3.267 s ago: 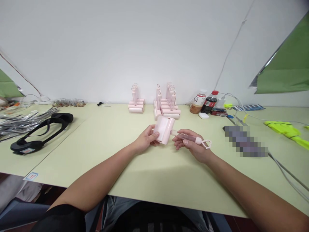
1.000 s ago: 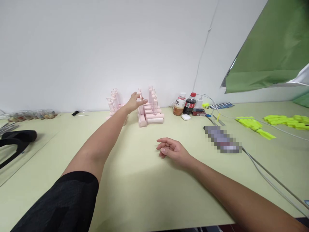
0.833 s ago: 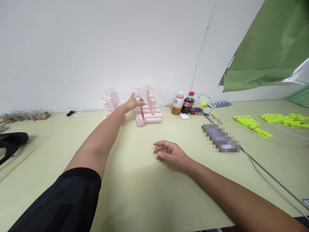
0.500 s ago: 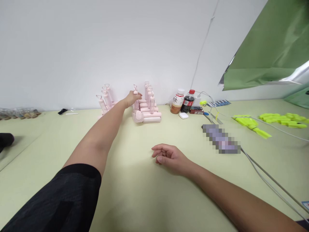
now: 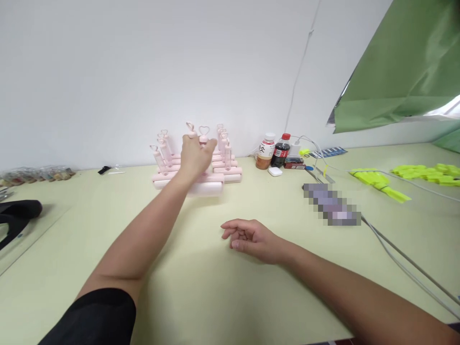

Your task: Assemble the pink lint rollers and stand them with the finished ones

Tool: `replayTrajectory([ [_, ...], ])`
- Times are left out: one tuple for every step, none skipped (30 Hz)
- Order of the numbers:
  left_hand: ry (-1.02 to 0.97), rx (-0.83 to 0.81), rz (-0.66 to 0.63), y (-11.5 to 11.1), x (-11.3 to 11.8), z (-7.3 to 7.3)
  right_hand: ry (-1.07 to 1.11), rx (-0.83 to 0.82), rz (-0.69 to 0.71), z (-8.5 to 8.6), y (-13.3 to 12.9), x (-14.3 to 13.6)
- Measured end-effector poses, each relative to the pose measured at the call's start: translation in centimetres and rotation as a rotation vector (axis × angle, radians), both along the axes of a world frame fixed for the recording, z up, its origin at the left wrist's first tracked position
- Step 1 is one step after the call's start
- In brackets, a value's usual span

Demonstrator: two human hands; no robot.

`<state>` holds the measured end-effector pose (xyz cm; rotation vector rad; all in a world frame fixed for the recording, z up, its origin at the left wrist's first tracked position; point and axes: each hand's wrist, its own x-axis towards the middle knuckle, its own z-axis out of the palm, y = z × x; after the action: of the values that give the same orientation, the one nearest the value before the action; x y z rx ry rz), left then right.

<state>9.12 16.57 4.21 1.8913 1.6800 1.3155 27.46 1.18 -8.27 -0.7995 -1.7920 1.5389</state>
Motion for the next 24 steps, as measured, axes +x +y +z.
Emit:
replayTrajectory([
  [0.011,0.066,0.017,-1.4,0.8,-0.2,0.008,0.006,0.011,0.0,0.0,-0.1],
  [0.009,0.091,0.005,-2.7,1.7,-0.6,0.024,0.006,0.003,-0.1,0.0,-0.1],
  [0.001,0.088,-0.014,-3.8,2.5,-1.1,0.044,-0.001,-0.019,-0.2,0.2,-0.2],
  [-0.001,0.089,-0.046,-4.6,3.4,-1.6,0.061,-0.011,-0.054,-0.2,0.4,-0.2],
  [-0.003,0.108,-0.086,-5.2,4.1,-2.3,0.071,-0.023,-0.095,-0.3,0.7,-0.2],
  [-0.001,0.127,-0.127,-5.4,4.8,-2.9,0.077,-0.035,-0.141,-0.3,1.0,-0.1],
  [0.0,0.142,-0.162,-5.4,5.3,-3.4,0.075,-0.049,-0.191,-0.3,1.3,-0.1],
  [-0.008,0.151,-0.193,-5.1,5.7,-3.9,0.069,-0.063,-0.24,-0.3,1.7,0.0],
  [-0.019,0.155,-0.221,-4.7,5.9,-4.2,0.064,-0.077,-0.286,-0.2,1.9,0.0],
  [-0.028,0.156,-0.258,-4.1,6.0,-4.3,0.06,-0.096,-0.325,-0.1,2.2,0.1],
  [-0.031,0.151,-0.312,-3.6,6.0,-4.3,0.055,-0.121,-0.354,0.0,2.4,0.1],
  [-0.026,0.139,-0.385,-3.0,5.9,-4.3,0.051,-0.146,-0.372,0.0,2.5,0.1],
  [-0.013,0.122,-0.475,-2.5,5.8,-4.1,0.049,-0.169,-0.382,0.1,2.6,0.1],
  [0.004,0.103,-0.572,-2.1,5.5,-3.9,0.051,-0.188,-0.387,0.2,2.7,0.1],
  [0.015,0.081,-0.657,-1.6,5.3,-3.7,0.055,-0.201,-0.39,0.2,2.7,0.2],
  [0.016,0.058,-0.718,-1.2,5.1,-3.5,0.061,-0.209,-0.395,0.2,2.7,0.2],
  [0.01,0.036,-0.753,-0.8,4.8,-3.3,0.068,-0.212,-0.399,0.2,2.7,0.2],
  [-0.002,0.015,-0.767,-0.3,4.7,-3.3,0.073,-0.215,-0.403,0.2,2.8,0.3],
  [-0.016,-0.006,-0.769,0.2,4.5,-3.2,0.075,-0.219,-0.403,0.2,2.8,0.3],
  [-0.033,-0.027,-0.762,0.7,4.5,-3.3,0.075,-0.226,-0.402,0.2,2.8,0.4],
  [-0.047,-0.05,-0.76,1.2,4.4,-3.3,0.074,-0.236,-0.401,0.2,2.8,0.4],
  [-0.059,-0.071,-0.764,1.7,4.4,-3.4,0.07,-0.248,-0.399,0.2,2.9,0.4],
  [-0.071,-0.089,-0.769,2.1,4.3,-3.4,0.067,-0.26,-0.398,0.2,2.9,0.5],
  [-0.076,-0.103,-0.774,2.4,4.3,-3.3,0.065,-0.27,-0.397,0.2,3.0,0.5],
])
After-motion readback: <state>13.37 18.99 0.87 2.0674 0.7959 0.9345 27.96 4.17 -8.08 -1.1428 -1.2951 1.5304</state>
